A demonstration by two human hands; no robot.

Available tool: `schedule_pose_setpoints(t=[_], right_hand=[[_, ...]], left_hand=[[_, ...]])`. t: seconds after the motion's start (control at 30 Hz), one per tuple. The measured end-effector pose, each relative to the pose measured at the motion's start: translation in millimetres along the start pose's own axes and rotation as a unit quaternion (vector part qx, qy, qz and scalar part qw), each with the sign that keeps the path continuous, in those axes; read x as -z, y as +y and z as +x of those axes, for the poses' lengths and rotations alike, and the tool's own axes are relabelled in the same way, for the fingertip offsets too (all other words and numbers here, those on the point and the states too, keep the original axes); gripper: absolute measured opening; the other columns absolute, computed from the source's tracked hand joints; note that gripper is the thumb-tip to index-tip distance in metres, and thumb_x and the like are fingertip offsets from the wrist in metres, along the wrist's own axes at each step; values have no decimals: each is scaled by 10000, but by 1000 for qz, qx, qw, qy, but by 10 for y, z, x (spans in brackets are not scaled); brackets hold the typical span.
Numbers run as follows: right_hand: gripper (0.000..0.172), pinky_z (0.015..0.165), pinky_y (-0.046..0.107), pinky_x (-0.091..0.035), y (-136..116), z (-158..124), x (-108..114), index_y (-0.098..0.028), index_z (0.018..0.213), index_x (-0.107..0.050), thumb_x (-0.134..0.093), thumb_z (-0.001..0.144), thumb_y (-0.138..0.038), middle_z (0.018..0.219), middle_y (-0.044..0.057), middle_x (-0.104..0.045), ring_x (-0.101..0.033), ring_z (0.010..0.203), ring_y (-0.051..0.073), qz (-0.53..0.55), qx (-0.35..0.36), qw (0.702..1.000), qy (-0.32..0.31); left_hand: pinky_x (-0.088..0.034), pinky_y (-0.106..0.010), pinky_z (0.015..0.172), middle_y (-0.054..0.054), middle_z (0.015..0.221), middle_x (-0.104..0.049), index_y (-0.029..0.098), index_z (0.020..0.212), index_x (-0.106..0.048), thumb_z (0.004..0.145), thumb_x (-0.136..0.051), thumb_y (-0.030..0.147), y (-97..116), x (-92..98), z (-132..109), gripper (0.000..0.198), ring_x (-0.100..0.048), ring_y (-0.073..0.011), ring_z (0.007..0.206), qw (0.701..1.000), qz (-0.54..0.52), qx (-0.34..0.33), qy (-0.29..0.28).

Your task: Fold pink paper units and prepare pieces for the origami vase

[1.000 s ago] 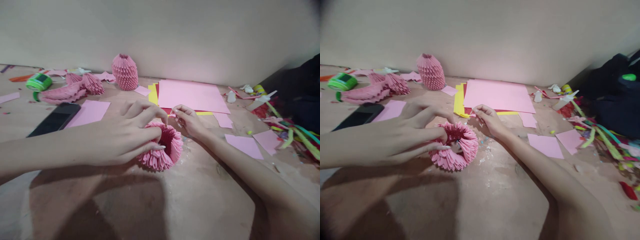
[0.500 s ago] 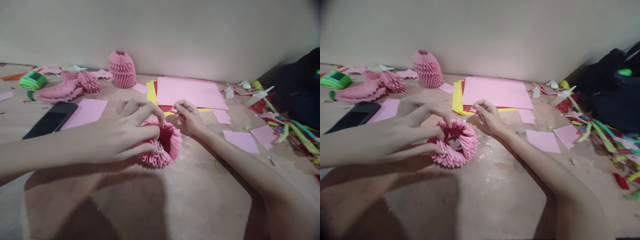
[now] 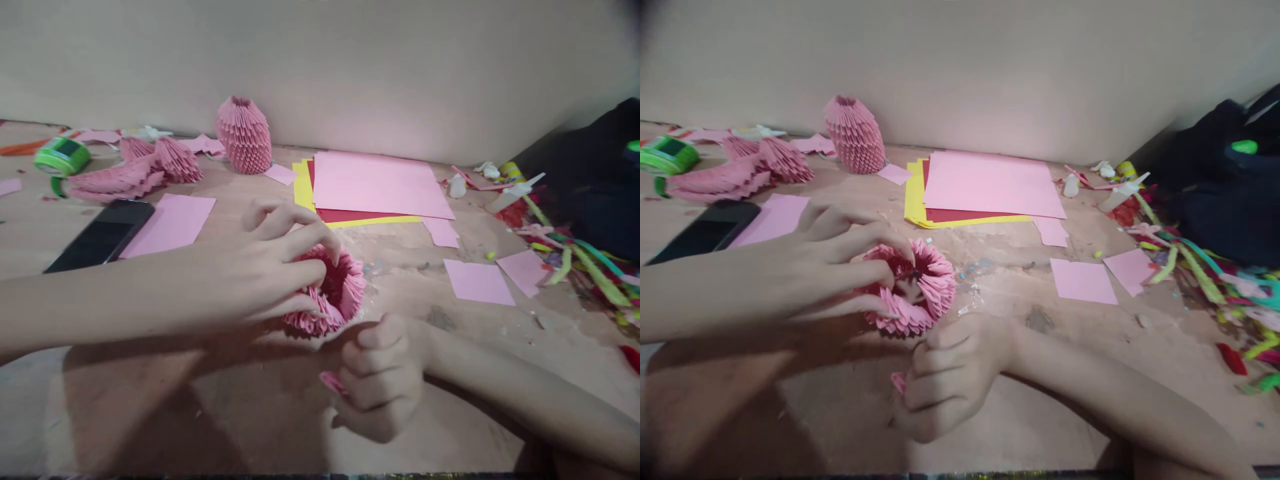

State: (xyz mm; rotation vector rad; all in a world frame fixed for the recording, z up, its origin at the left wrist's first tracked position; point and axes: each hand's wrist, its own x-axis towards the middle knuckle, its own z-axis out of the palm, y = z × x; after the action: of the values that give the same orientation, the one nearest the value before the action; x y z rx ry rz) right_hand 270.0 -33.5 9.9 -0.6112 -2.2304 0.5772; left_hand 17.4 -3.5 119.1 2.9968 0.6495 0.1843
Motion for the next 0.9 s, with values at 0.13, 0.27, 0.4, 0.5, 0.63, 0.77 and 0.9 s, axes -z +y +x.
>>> schedule_pose_setpoints(t=[0.13, 0.27, 0.4, 0.5, 0.63, 0.77, 0.9], right_hand=[[225, 821, 373, -595, 5, 64, -140, -319, 1049, -735, -694, 1069, -539, 893, 27, -755, -703, 849, 193, -111, 127, 983, -79], [127, 959, 291, -581, -26, 60, -249, -300, 1023, -761, -665, 1105, -312, 946, -16, -793, -715, 908, 143, -203, 311, 923, -97], [247, 1007, 199, -549, -12, 87, -281, -250, 926, -783, -634, 1079, -126, 888, -53, -777, -711, 869, 93, -227, 424, 873, -75], [258, 1024, 207, -550, 1, 109, -277, -245, 912, -786, -630, 1094, -149, 874, -44, -783, -719, 884, 104, -222, 413, 881, -63], [250, 989, 205, -554, -4, 112, -244, -257, 949, -806, -632, 1112, -184, 877, -55, -807, -718, 877, 105, -219, 396, 889, -67], [231, 870, 223, -560, 12, 118, -123, -229, 959, -807, -647, 1099, -140, 898, -53, -830, -723, 843, 97, -183, 347, 917, -71], [245, 931, 262, -561, 50, 124, 29, -154, 1013, -810, -603, 1084, -44, 901, -7, -830, -738, 858, 118, -135, 315, 935, -87]], left_hand=[[-439, -582, 1106, -95, 1275, -731, 266, 878, -740, 1041, -573, 326, -62, -14, 5, 241, -593, -366, 1236, 1000, -3, -11, -3], [-449, -568, 1062, -90, 1271, -737, 265, 852, -748, 1002, -611, 293, -48, -21, -9, 205, -581, -377, 1272, 999, 26, -43, 3], [-456, -538, 945, -87, 1296, -740, 256, 869, -755, 1020, -588, 297, 41, -39, -35, 229, -612, -372, 1194, 996, 67, -48, 29], [-441, -521, 883, -98, 1258, -756, 247, 889, -752, 1036, -558, 280, 95, -62, -67, 245, -613, -378, 1178, 991, 114, -55, 48], [-421, -566, 1005, -106, 1304, -752, 236, 921, -750, 1084, -533, 344, 22, -12, -92, 292, -585, -383, 1214, 993, 93, -42, 57], [-453, -418, 1067, -51, 1226, -752, 213, 1098, -731, 1166, -440, 448, -349, 105, 25, 379, -615, -233, 1160, 990, -118, 39, 73], [-507, -266, 965, -37, 1249, -740, 129, 1235, -678, 1182, -413, 428, -833, -48, 241, 403, -641, -144, 1089, 945, -292, 131, 65]])
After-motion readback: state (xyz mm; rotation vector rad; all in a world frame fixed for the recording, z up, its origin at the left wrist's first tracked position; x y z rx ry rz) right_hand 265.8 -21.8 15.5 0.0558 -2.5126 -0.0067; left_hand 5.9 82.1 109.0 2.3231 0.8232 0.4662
